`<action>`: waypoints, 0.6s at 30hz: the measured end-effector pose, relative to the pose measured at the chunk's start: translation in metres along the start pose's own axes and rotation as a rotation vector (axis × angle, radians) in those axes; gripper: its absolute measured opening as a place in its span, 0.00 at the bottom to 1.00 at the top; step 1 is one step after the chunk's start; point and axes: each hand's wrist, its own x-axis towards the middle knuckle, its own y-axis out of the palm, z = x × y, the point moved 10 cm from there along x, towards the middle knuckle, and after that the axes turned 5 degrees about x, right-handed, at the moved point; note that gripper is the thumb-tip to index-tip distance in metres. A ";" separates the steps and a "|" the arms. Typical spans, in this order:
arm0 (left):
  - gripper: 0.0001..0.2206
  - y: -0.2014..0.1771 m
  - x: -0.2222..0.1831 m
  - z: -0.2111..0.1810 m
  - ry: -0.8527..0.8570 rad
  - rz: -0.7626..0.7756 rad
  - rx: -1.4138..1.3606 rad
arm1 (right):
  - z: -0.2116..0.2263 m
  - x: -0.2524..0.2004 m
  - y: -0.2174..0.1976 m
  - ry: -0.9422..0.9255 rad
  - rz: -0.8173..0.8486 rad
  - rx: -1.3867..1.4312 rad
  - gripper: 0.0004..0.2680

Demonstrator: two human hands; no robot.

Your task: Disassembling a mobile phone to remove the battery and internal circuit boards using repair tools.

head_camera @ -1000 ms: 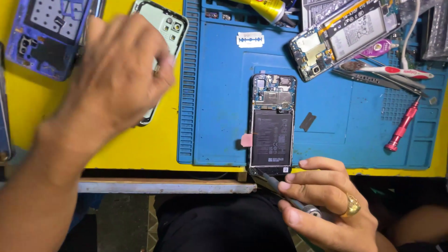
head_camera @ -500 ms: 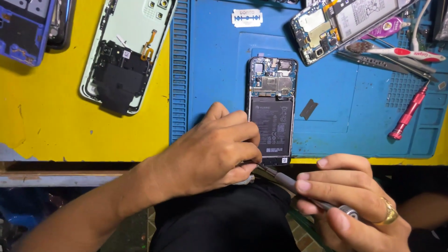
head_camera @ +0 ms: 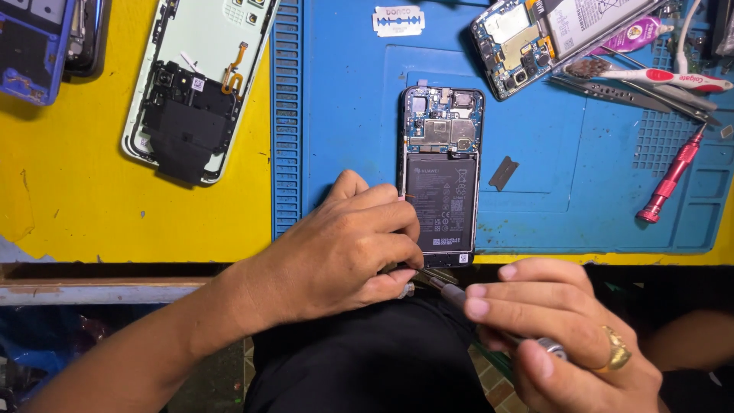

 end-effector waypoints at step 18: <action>0.12 0.001 -0.007 -0.005 0.017 0.015 0.084 | -0.003 -0.002 0.009 -0.194 0.055 -0.067 0.09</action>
